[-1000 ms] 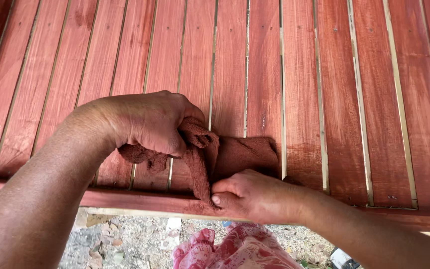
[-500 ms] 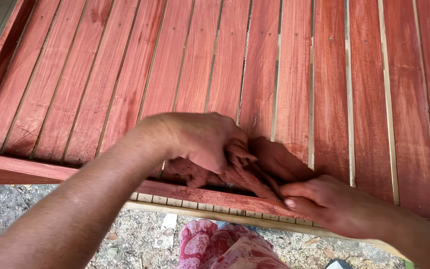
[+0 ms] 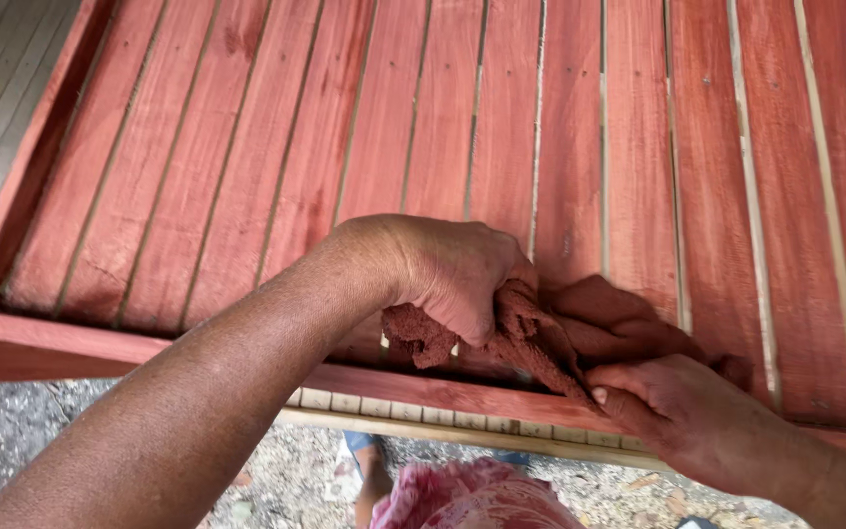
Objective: The person wipes a reddish wood stain onto slatted wooden bed frame panels using a cloth, working the stain across the boards and along the frame edges by hand. They move around the large panel to coat different sections, then wipe stain onto the legs and side rails of the bed frame.
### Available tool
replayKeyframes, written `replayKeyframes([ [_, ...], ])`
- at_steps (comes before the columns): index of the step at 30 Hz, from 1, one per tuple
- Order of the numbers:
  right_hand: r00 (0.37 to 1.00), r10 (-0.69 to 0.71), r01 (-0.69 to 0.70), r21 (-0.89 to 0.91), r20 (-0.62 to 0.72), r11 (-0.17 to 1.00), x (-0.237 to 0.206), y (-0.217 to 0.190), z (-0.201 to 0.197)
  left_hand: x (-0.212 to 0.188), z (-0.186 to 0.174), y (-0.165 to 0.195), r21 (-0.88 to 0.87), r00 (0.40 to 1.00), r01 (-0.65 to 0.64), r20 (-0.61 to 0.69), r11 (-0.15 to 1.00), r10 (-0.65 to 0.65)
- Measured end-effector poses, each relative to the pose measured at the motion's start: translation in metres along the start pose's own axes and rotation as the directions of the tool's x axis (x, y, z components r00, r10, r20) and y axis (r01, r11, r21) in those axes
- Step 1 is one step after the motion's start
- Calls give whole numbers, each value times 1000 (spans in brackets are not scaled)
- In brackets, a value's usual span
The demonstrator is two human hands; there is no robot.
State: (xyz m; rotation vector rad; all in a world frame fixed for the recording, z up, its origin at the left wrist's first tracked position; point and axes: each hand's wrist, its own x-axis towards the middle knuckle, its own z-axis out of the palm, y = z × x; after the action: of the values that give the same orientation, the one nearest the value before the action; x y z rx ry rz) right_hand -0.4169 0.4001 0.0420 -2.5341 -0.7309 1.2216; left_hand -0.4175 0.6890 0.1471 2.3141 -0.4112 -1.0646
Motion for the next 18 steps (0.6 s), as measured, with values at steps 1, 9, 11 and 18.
replayKeyframes([
  [1, 997, -64, 63, -13, -48, 998, 4, -10, 2, -7, -3, -6, 6, 999, -43, 3, 999, 43],
  [9, 1000, 5, -4, 43, -29, 999, 39, -140, 25, -92, -26, -81, -15, 982, 187, 35, 982, -187],
  [11, 1000, 17, -17, 39, -11, 999, 48, -175, 29, -113, -28, -104, 24, 984, 175, 26, 984, -175],
  [18, 986, -114, 119, 40, -126, 992, 81, -266, 48, -171, -35, -180, 45, 998, 57, -41, 997, -55],
])
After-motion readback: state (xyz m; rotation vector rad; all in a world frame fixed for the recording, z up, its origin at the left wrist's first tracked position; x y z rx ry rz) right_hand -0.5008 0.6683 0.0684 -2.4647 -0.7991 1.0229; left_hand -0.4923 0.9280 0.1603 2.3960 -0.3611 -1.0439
